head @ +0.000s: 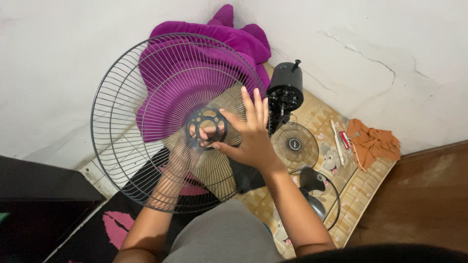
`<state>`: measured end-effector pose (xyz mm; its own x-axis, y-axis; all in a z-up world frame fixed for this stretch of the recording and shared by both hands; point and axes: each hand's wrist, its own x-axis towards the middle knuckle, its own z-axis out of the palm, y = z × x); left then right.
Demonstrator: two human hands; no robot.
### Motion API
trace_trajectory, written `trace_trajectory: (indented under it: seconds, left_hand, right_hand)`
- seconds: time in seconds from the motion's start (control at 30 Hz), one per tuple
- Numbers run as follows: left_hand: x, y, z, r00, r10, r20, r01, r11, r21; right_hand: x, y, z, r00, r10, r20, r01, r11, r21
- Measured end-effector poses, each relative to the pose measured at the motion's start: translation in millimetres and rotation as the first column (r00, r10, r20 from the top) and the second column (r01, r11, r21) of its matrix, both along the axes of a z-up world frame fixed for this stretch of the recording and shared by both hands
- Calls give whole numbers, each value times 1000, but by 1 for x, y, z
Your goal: The person disassembles a black table fan using a screwdriver. They remove the front grille, unscrew and detach the fan blades, and then remove the rear grille and motor housing. The components are placed on a patterned mat on the floor.
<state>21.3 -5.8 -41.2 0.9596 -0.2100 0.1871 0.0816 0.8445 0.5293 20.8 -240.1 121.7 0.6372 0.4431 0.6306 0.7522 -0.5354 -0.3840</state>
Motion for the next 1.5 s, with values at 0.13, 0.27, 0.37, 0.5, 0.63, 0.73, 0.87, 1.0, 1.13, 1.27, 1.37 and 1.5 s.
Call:
trace_trajectory:
  seconds: [0.13,0.27,0.37,0.5,0.63,0.73,0.87,1.0,1.13,1.27,1.37,1.5]
  left_hand:
    - [-2,-4,11,987,-121,-101,101,976,-192]
    - [-11,-8,25,984,-120,-134,85,967,-242]
    - [-13,-10,32,998,-53,-29,50,996,-80]
    - [-18,-9,44,991,-81,103,89,993,-72]
    - [-20,-12,60,989,44,-142,-30,995,98]
    - [-23,-13,63,995,7,99,-15,996,89]
    - [-23,-13,56,995,4,95,-10,998,61]
    - [-17,-10,46,995,-6,99,1,999,50]
    - [-17,-6,37,997,-5,77,1,999,48]
    - [-16,-3,25,999,39,-1,-39,997,70]
    - [-12,-2,18,990,121,-74,-108,982,153]
    - [-10,-3,18,989,143,-27,-136,974,184]
  right_hand:
    - [1,-4,0,997,-75,-6,75,996,45]
    - [1,-6,-5,999,-34,21,32,997,74]
    - [4,-5,-10,976,133,-175,-31,873,487]
    - [20,-25,-5,466,853,-234,284,107,953]
    - [26,-37,-8,293,927,-235,449,83,890]
    - [25,-32,-18,409,846,-342,247,258,934]
    - [19,-22,-29,724,341,-599,234,696,679]
    - [12,-16,-28,916,191,-352,72,786,614]
    - [3,-16,-20,976,-46,-215,134,899,416]
    - [-1,-8,-17,984,-55,-168,118,912,392]
    - [0,-2,-16,997,-12,-81,31,971,237]
    - [-10,11,-20,998,51,-24,-52,998,-21]
